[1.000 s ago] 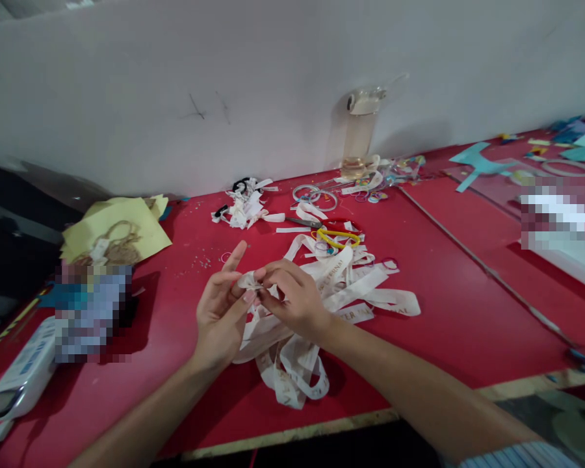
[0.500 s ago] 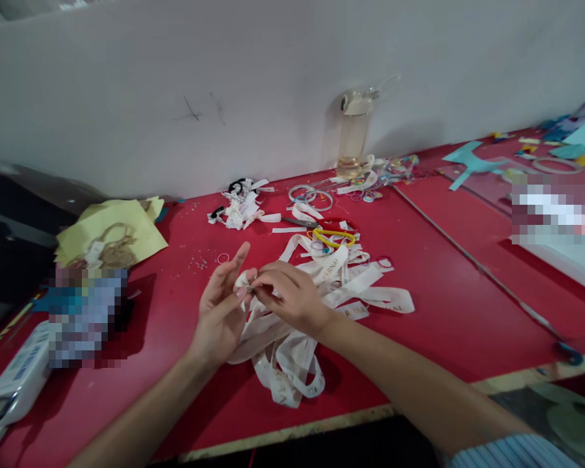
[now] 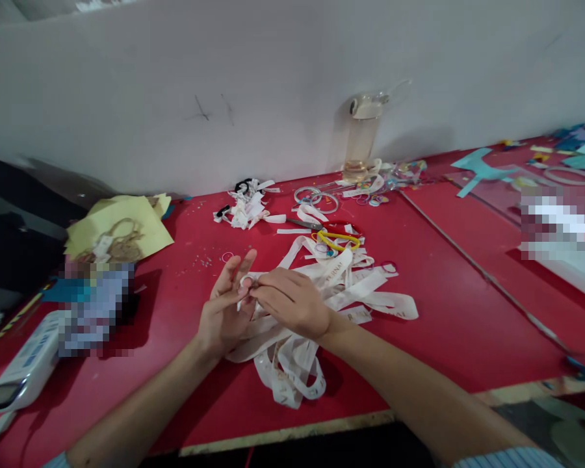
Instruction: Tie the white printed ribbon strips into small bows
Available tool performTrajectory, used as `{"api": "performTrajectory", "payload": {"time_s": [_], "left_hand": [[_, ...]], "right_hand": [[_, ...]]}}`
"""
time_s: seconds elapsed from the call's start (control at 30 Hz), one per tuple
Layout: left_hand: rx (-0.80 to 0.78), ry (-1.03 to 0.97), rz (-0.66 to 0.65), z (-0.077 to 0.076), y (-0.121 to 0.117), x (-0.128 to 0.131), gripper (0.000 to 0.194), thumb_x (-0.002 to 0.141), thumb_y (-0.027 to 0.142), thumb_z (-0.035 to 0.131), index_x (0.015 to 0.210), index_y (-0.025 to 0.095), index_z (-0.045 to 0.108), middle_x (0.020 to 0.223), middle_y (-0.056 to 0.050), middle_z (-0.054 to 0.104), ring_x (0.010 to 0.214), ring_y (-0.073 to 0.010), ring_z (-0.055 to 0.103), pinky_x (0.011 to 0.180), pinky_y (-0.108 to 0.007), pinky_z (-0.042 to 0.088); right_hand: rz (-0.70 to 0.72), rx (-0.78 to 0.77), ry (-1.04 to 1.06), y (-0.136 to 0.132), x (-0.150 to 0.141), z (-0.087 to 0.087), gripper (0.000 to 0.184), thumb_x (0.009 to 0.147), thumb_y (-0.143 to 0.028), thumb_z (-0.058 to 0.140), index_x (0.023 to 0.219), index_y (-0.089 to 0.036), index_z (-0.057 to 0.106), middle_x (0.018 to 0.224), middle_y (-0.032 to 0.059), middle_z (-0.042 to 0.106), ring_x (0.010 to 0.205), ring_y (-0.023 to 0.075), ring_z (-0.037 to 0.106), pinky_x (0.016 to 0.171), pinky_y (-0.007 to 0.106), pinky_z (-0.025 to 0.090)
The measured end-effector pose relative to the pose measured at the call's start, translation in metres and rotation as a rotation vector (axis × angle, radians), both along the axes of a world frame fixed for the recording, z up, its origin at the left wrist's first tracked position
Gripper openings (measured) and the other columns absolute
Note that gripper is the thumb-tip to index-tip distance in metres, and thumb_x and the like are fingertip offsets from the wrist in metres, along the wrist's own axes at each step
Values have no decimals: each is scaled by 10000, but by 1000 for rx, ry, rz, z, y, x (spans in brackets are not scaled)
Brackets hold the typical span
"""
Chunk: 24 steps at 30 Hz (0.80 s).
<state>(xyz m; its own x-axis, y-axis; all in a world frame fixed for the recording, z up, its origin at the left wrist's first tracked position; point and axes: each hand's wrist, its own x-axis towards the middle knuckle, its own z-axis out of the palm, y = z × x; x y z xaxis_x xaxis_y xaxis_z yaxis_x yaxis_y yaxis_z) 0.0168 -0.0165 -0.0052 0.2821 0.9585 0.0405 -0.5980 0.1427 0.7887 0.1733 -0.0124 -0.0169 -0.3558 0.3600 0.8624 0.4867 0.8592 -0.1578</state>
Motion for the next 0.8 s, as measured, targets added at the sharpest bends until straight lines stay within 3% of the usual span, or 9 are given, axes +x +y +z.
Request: {"api": "performTrajectory", "payload": {"time_s": [0.2, 0.3, 0.53, 0.8], "left_hand": [[21, -106, 5, -4, -1, 2, 484, 686, 42, 615, 1073, 332, 622, 1136, 24, 650, 651, -48, 549, 580, -156, 467], [22, -123, 17, -1, -2, 4, 487, 649, 39, 620, 1042, 327, 635, 1017, 32, 665, 602, -48, 522, 562, -166, 461], [5, -110, 60, 8, -4, 2, 468, 614, 22, 608, 989, 297, 657, 894, 27, 612, 508, -28, 457, 458, -146, 412], [20, -85, 51, 13, -3, -1, 425, 653, 20, 586, 985, 277, 653, 841, 25, 577, 555, -33, 494, 484, -129, 418]], "right_hand": [[-33, 73, -70, -1, -1, 1, 100, 821, -135, 618, 870, -201, 559, 845, 58, 645, 800, 185, 602, 712, 329, 521], [-32, 57, -5, -2, -4, 0, 113, 816, -141, 625, 824, -218, 544, 830, 50, 639, 775, 180, 598, 681, 329, 509], [35, -265, 396, -10, -19, 0, 177, 794, -71, 601, 876, -223, 563, 832, 37, 610, 781, 164, 610, 658, 306, 518], [175, -554, 487, -6, -14, 4, 67, 824, -162, 629, 870, -206, 609, 827, 31, 618, 781, 153, 602, 704, 301, 503]]}}
